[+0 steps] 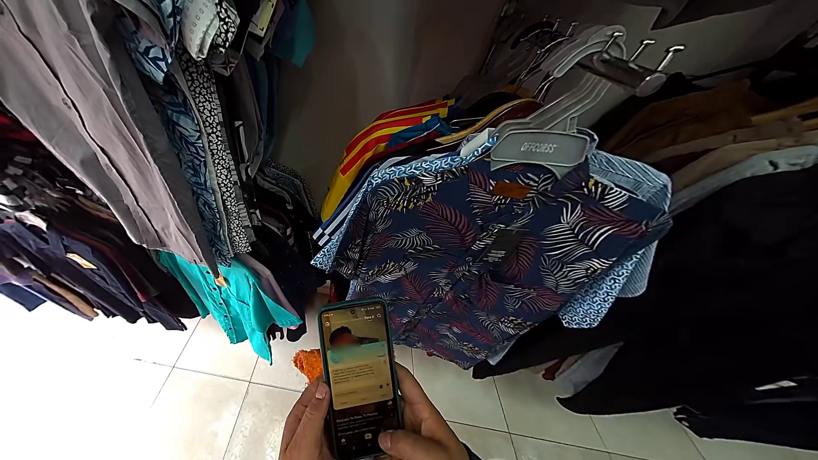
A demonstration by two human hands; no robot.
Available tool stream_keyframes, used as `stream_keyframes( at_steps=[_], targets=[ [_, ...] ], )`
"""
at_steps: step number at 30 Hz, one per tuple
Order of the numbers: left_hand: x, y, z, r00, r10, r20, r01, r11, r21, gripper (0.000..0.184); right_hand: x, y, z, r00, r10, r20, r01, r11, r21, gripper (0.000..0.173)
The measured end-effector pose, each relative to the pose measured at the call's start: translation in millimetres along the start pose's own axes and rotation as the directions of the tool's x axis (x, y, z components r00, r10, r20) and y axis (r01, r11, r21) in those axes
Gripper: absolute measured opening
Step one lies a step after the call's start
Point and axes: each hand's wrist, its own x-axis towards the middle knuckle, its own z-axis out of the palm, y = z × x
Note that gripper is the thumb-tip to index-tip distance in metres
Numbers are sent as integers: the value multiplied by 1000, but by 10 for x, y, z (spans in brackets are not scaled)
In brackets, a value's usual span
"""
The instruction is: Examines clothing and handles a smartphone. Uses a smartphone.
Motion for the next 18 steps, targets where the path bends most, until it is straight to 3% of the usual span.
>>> stream_keyframes(
  at_steps=[18],
  targets=[
    [5, -12, -10, 1000, 9, 3, -9, 1000, -1, 44, -7, -11, 10, 1000, 8, 0, -8, 1000, -9, 73]
  ],
)
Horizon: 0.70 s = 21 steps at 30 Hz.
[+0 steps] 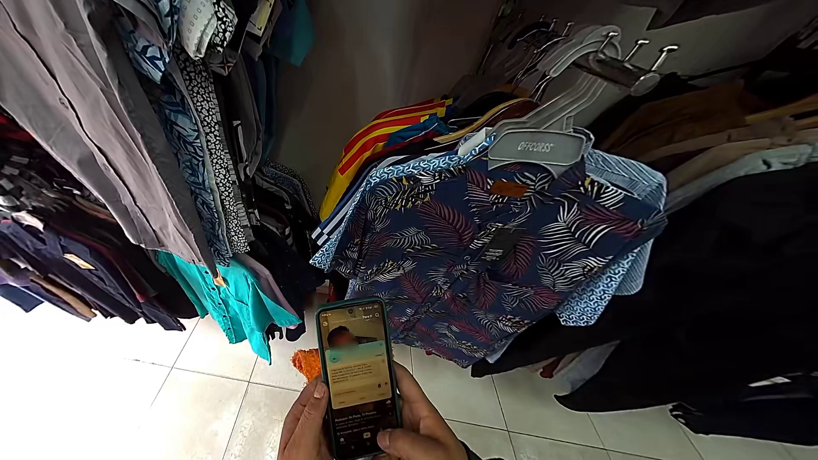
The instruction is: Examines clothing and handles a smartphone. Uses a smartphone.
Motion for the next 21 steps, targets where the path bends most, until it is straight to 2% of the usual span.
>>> stream_keyframes(
  at_steps=[21],
  targets=[
    [-23, -35, 36, 1000, -28, -9, 28, 1000, 4, 44, -42, 34, -62, 1000, -16, -2, 16, 1000, 22, 72]
  ],
)
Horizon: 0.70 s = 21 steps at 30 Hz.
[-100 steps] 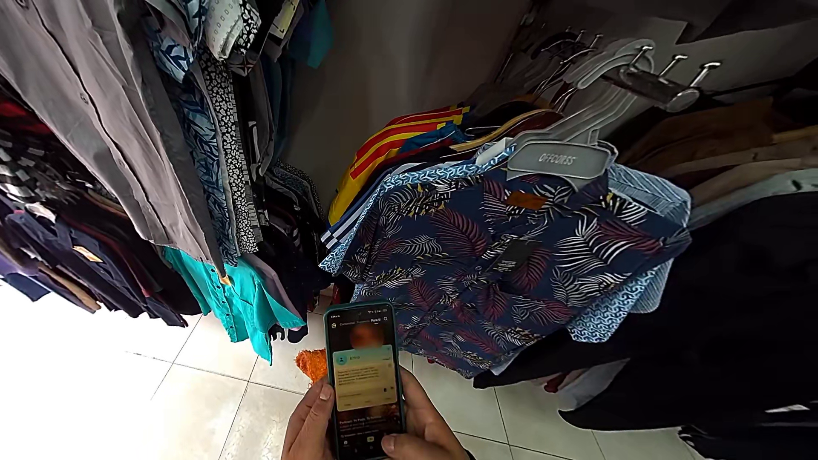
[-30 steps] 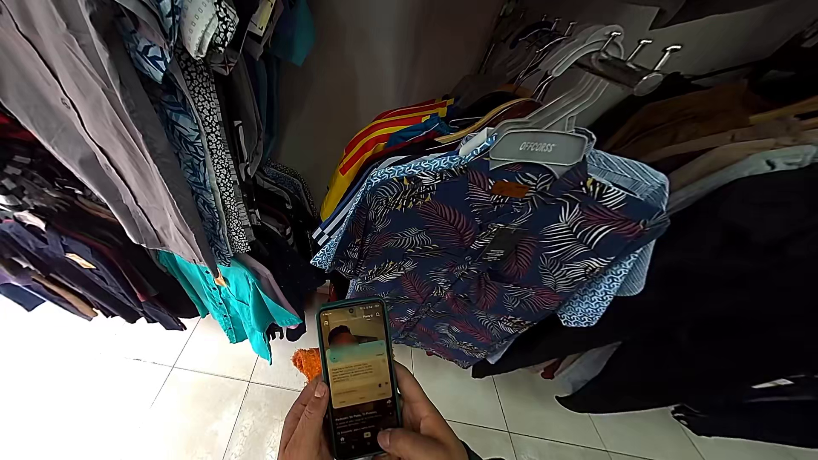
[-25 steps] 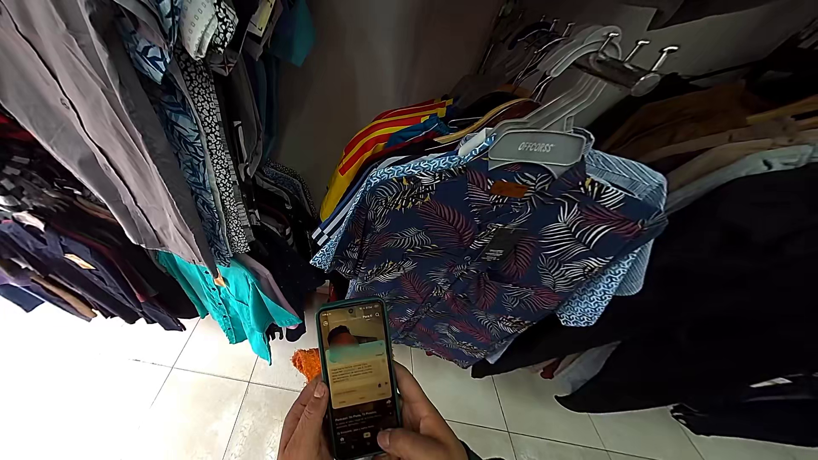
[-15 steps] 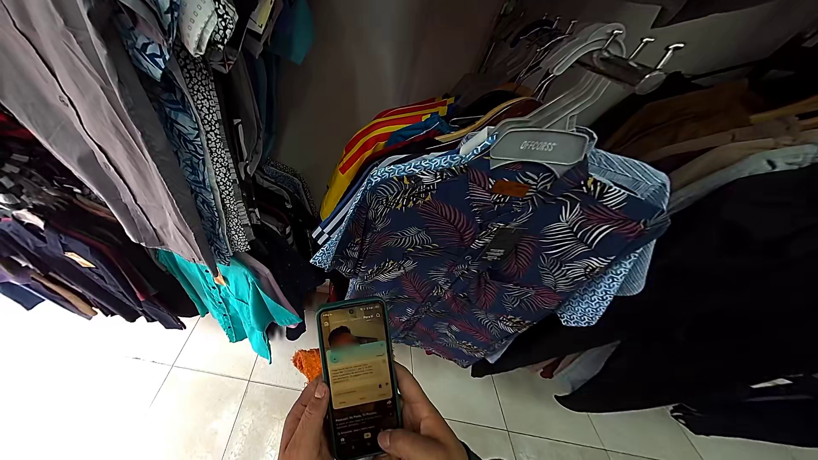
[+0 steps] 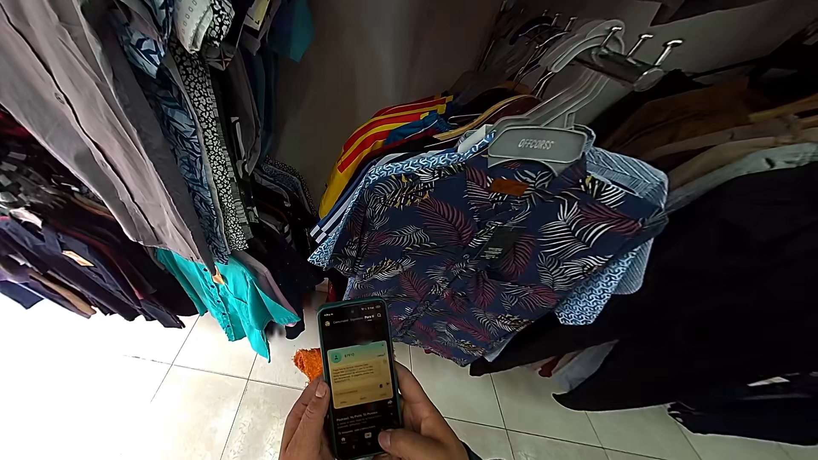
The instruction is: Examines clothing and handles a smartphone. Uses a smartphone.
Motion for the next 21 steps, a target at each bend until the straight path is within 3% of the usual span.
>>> stream_keyframes(
  at_steps=[21],
  targets=[
    [-350, -389, 160, 997, -75, 23, 75, 997, 2, 43, -596, -19, -144, 995, 43, -94, -49, 997, -57, 74]
  ],
)
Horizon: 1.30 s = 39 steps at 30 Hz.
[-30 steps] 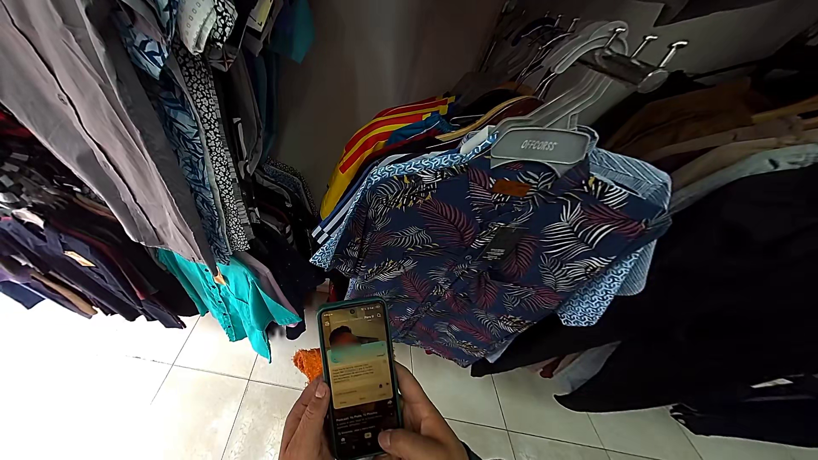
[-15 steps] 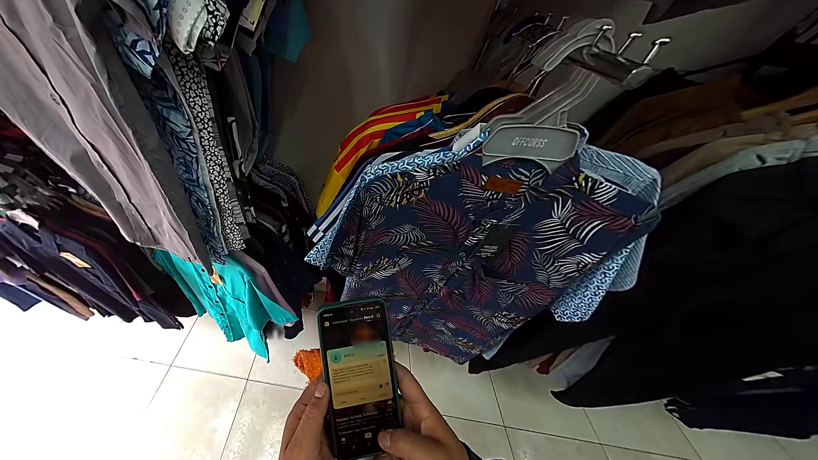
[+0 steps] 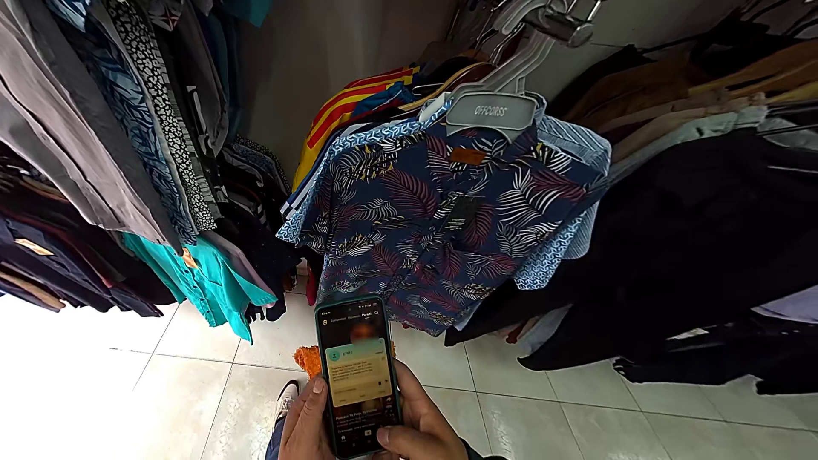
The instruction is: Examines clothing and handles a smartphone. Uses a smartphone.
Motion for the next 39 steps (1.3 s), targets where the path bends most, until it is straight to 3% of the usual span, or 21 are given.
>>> stream_keyframes(
  at_steps=[10, 19, 26, 29, 35, 39],
  targets=[
    [-288, -193, 4, 999, -51, -16, 51, 998, -21, 44, -352, 105, -35, 1000, 23, -2, -23, 1000, -3, 75],
    [-436, 53, -190, 1000, -26, -4, 26, 1000, -8, 44, -361, 198, 355, 1000, -6, -24, 5, 999, -38, 77],
    [-814, 461, -685, 996, -2, -92, -2, 999, -41, 43, -319, 459, 1010, 999, 44, 26, -42, 996, -74, 77],
    [-1021, 628, -958, 991, 28, -128, -35, 998, -48, 43, -305, 615, 1296, 997, 52, 64, -41, 985, -170, 78],
    [-1460, 913, -1426, 979, 62, -193, -73, 996, -50, 44, -350, 881, 1812, 996, 5, 91, 36, 895, -444, 64],
    [-1731, 1030, -1721, 970, 97, -225, -109, 993, -40, 44, -387, 1084, 2062, 988, -125, 94, 155, 838, -524, 60]
  ],
)
